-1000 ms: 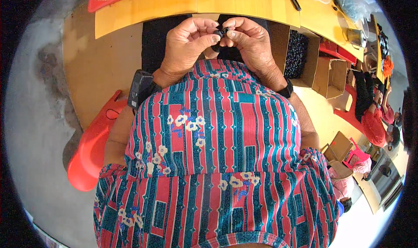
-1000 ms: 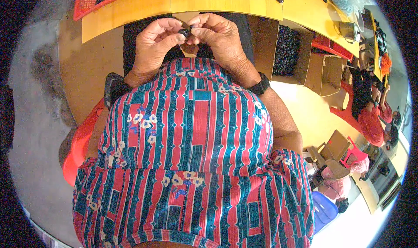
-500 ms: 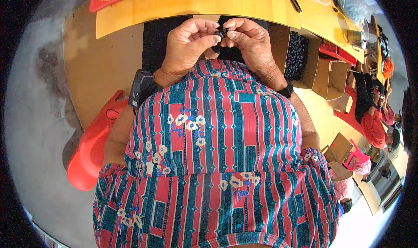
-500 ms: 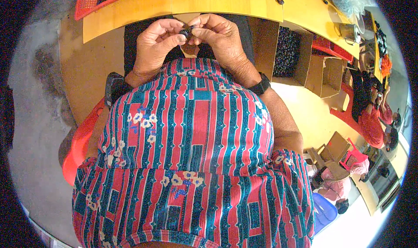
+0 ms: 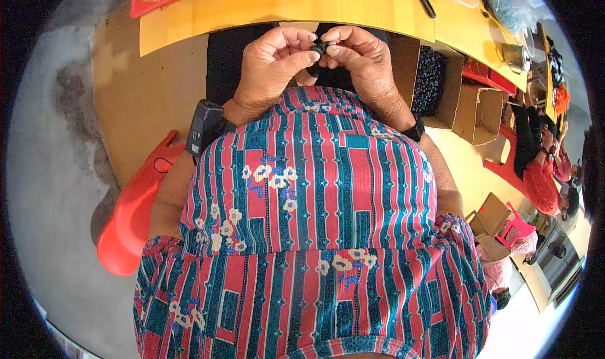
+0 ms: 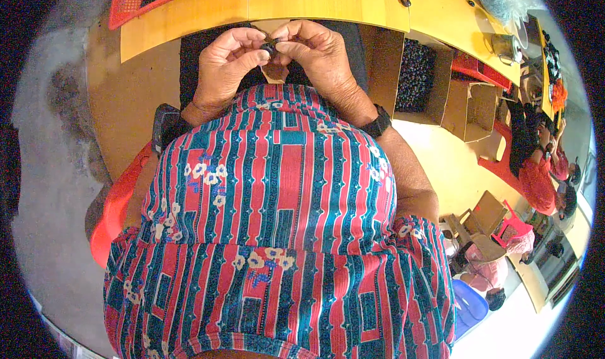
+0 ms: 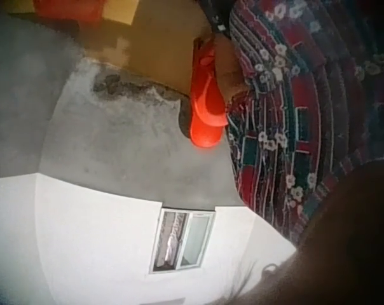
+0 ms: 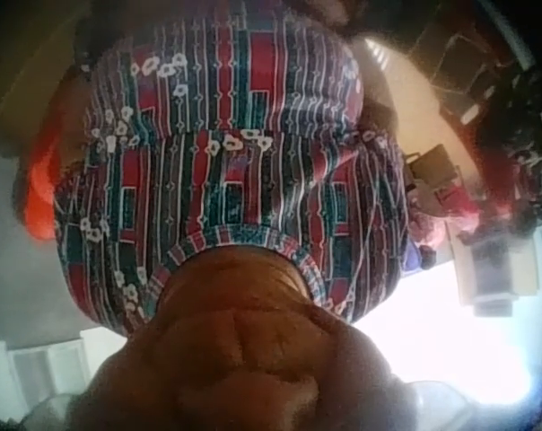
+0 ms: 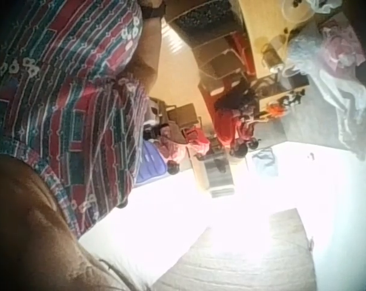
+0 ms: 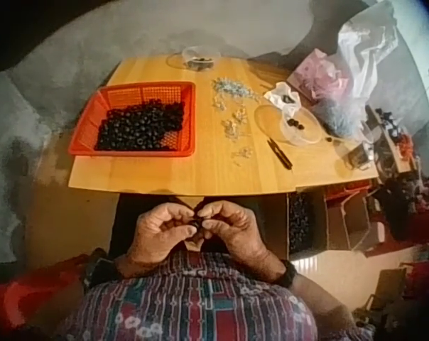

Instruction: The person assembles small black plastic components by hand at a work table.

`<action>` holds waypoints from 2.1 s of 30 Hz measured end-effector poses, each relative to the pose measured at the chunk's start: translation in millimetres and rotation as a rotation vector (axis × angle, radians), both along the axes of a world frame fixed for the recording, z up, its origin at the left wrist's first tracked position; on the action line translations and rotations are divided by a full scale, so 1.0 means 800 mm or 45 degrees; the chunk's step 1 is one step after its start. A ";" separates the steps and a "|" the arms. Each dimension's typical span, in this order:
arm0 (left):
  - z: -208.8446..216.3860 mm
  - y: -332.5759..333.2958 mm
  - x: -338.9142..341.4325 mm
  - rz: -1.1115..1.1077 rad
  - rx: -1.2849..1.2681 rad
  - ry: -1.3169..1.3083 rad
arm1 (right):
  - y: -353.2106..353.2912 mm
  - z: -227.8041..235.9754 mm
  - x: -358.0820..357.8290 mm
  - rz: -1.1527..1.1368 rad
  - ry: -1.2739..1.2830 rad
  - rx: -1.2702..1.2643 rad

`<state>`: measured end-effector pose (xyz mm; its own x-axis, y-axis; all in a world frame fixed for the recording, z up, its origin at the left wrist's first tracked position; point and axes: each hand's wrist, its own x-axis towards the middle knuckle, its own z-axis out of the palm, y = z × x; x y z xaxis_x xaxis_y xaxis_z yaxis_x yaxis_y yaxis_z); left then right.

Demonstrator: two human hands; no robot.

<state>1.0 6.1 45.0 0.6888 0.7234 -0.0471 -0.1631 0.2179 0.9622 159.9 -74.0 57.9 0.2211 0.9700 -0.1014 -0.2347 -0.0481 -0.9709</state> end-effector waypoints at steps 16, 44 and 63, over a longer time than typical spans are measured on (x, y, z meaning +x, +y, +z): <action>-0.003 -0.001 0.002 0.040 0.020 0.002 | 0.000 -0.004 0.001 -0.017 -0.146 0.032; -0.002 -0.005 0.005 0.025 -0.100 -0.034 | -0.002 -0.014 -0.009 -0.207 -0.651 0.177; -0.003 -0.007 0.007 0.108 0.019 -0.126 | 0.002 -0.020 0.002 0.099 0.807 -0.112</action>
<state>6.7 0.7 42.4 0.6259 0.7794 0.0296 -0.2749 0.1849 0.9435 161.7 -72.0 41.7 0.0211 0.9628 -0.2694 -0.7541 -0.1616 -0.6365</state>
